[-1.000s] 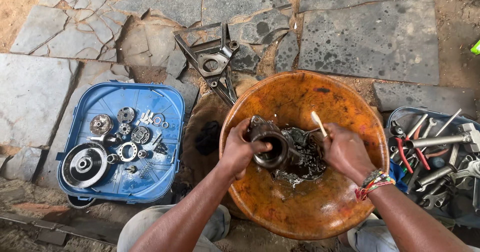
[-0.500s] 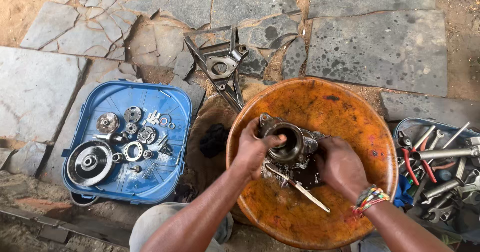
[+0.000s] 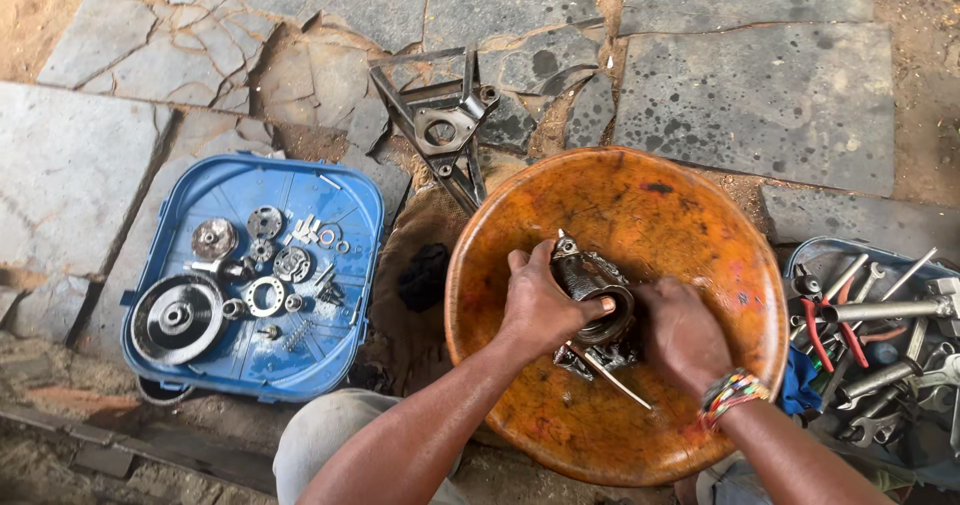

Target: The person scrubs a cylindrical mechanical part with a brush inside a basin filled with liquid. They rotate the part to clean different sides and occasionally dip the brush into the liquid. A blue tray with other mechanical parts and a toolbox are visible nearby.

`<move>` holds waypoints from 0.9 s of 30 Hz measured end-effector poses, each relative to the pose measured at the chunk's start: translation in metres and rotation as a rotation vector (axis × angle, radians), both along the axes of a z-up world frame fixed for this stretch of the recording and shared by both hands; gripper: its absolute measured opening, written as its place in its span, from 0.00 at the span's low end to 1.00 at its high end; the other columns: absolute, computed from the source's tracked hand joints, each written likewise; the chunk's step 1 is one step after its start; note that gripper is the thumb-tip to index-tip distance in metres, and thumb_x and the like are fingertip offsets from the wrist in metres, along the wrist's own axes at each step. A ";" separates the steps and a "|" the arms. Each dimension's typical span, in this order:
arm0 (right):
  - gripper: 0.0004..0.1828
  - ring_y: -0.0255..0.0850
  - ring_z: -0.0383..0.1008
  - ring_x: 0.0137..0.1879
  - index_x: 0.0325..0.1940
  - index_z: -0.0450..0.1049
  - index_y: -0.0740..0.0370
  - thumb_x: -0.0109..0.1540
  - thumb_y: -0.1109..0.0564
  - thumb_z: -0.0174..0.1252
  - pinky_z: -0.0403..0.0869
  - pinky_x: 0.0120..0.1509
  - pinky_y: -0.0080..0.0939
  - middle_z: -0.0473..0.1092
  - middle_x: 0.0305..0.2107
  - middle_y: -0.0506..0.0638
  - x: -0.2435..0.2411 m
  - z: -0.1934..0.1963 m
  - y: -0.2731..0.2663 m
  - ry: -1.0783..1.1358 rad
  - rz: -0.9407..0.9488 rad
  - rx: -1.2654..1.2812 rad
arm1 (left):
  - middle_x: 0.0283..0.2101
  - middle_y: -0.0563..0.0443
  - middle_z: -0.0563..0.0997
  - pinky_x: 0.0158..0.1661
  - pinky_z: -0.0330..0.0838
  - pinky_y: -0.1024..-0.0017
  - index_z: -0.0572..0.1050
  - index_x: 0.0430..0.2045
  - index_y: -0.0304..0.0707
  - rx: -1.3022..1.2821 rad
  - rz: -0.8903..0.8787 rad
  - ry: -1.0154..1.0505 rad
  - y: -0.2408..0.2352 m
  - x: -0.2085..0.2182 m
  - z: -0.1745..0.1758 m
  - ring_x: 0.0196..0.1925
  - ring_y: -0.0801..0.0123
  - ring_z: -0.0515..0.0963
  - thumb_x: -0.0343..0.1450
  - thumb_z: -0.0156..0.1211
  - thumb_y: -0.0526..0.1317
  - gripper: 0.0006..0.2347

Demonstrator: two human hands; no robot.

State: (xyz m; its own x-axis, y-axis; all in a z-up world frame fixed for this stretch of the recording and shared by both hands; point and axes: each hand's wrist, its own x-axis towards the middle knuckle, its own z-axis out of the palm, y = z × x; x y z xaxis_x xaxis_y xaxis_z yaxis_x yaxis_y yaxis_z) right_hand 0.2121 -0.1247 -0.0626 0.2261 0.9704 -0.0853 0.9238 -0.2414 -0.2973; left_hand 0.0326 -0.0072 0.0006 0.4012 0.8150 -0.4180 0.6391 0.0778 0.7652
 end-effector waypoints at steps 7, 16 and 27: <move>0.20 0.48 0.76 0.33 0.60 0.75 0.55 0.64 0.64 0.59 0.79 0.37 0.45 0.76 0.45 0.51 0.041 0.014 0.003 0.507 -0.323 -0.223 | 0.61 0.32 0.61 0.61 0.70 0.55 0.52 0.70 0.31 -0.065 -0.071 0.069 -0.001 -0.001 0.004 0.62 0.43 0.70 0.53 0.81 0.52 0.53; 0.18 0.34 0.76 0.49 0.57 0.72 0.68 0.62 0.70 0.57 0.75 0.55 0.33 0.75 0.46 0.52 0.072 -0.010 -0.029 1.355 -0.501 0.101 | 0.78 0.33 0.40 0.65 0.53 0.33 0.68 0.67 0.58 0.079 -0.448 0.045 -0.005 0.005 -0.007 0.78 0.34 0.44 0.61 0.73 0.62 0.38; 0.18 0.36 0.75 0.47 0.54 0.72 0.65 0.60 0.73 0.56 0.76 0.54 0.37 0.74 0.42 0.50 0.021 0.000 -0.055 1.383 -0.534 0.388 | 0.76 0.32 0.27 0.75 0.42 0.49 0.54 0.70 0.49 0.251 -0.799 0.088 0.007 -0.023 0.015 0.76 0.37 0.45 0.45 0.86 0.51 0.57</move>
State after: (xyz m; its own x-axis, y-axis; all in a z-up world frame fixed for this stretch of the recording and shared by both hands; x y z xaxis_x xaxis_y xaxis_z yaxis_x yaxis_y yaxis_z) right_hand 0.2328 -0.1797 -0.0628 0.5038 0.8156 -0.2846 -0.2880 -0.1521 -0.9455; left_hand 0.0094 0.0001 0.0156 0.8715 0.3724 -0.3191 0.4877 -0.5891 0.6442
